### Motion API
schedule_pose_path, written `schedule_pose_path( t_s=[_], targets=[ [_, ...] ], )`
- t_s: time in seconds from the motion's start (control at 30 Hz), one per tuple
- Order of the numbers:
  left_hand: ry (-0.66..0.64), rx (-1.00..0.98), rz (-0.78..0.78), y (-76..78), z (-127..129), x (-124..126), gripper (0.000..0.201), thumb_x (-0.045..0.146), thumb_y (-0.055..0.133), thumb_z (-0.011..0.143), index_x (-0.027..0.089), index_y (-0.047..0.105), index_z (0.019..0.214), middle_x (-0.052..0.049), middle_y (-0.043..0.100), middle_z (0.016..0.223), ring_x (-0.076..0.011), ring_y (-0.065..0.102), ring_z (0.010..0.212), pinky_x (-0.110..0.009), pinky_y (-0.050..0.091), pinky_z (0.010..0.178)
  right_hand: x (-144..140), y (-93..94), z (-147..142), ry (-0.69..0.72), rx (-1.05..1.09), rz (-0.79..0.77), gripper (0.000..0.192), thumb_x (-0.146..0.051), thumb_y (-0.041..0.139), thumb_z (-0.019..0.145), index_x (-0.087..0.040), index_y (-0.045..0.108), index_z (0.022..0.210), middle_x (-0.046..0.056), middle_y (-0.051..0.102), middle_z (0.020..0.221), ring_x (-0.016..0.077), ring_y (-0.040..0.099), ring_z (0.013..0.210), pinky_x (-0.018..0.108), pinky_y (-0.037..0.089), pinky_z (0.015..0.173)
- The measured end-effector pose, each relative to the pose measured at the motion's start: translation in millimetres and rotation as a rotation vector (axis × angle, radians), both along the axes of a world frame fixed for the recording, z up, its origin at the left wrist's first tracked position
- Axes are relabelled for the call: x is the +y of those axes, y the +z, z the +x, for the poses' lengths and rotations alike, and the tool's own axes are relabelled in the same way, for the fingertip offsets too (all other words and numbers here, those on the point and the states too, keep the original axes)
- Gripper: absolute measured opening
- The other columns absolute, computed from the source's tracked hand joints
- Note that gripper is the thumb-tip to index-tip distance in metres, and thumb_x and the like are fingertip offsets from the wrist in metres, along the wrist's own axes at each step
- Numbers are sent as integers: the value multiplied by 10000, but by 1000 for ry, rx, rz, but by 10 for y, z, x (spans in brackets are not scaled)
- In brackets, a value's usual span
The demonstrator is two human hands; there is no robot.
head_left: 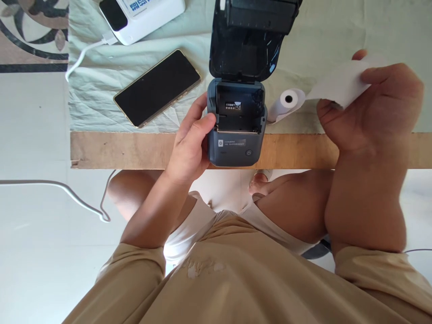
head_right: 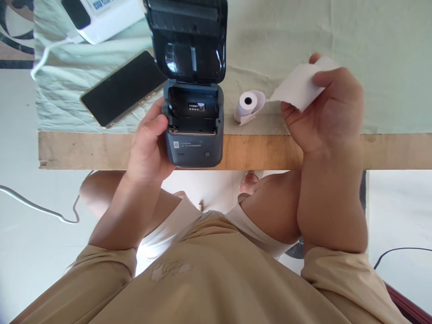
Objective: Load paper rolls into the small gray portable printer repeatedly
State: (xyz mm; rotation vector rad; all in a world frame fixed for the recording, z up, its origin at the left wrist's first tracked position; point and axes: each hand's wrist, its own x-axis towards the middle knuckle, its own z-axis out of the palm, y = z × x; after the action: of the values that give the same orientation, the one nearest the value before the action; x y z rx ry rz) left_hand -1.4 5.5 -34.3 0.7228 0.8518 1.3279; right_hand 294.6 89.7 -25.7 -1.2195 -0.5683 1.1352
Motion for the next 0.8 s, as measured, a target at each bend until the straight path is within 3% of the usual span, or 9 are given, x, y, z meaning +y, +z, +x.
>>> schedule_pose_path(
  t_s=[0.07,0.13,0.27,0.33,0.5,0.6,0.7,0.8],
  targets=[
    [1,13,11,-1,5,2,351,474,713,1013,243,749,1275,-44,818,1272,-339,674,1527,-433,676,1107,-23,35,-91,-28,60,-10,351,-205,665,502,-282,720,840,43,681,1005,192,636,868,310,498,529],
    [-6,4,19,-2,6,7,366,485,736,998,239,753,1269,-48,820,1270,-349,671,1529,-445,680,1105,-31,63,-124,36,85,-15,293,-221,689,533,-267,669,822,38,664,950,175,624,824,295,538,541],
    [-12,0,19,-4,-7,22,405,531,801,961,240,762,1241,-52,830,1275,-357,645,1560,-440,674,1122,-31,65,-49,142,125,-35,286,-280,706,628,-187,720,899,89,692,1044,176,704,938,248,585,578],
    [-15,22,26,-5,-12,28,429,564,824,944,251,764,1232,-49,836,1261,-361,641,1566,-428,671,1125,-16,13,32,164,119,-46,295,-245,708,654,-175,741,938,91,705,1079,180,727,962,241,564,571],
    [-7,-1,24,-18,-3,17,413,512,805,960,252,758,1277,-31,834,1294,-348,624,1592,-436,677,1128,131,-225,335,266,42,-16,255,-183,772,755,-251,803,998,29,737,943,196,757,879,319,548,596],
    [-7,-13,20,-37,-3,11,435,511,800,967,250,745,1310,-23,812,1383,-348,608,1609,-457,682,1131,287,-342,541,450,-7,-4,153,-265,856,815,-271,812,962,30,778,946,206,767,856,329,513,574],
    [-12,14,21,-53,-15,19,503,578,841,930,266,748,1313,-27,816,1377,-365,600,1617,-457,681,1135,413,-406,676,679,-18,71,325,-413,953,742,-242,814,980,89,812,1079,263,785,956,347,532,580],
    [-12,14,31,-61,-24,26,530,595,861,920,256,753,1313,-40,829,1318,-371,587,1629,-442,680,1141,419,-431,650,717,-26,93,411,-427,961,698,-221,816,1023,118,798,1115,274,779,953,349,531,566]
  ],
)
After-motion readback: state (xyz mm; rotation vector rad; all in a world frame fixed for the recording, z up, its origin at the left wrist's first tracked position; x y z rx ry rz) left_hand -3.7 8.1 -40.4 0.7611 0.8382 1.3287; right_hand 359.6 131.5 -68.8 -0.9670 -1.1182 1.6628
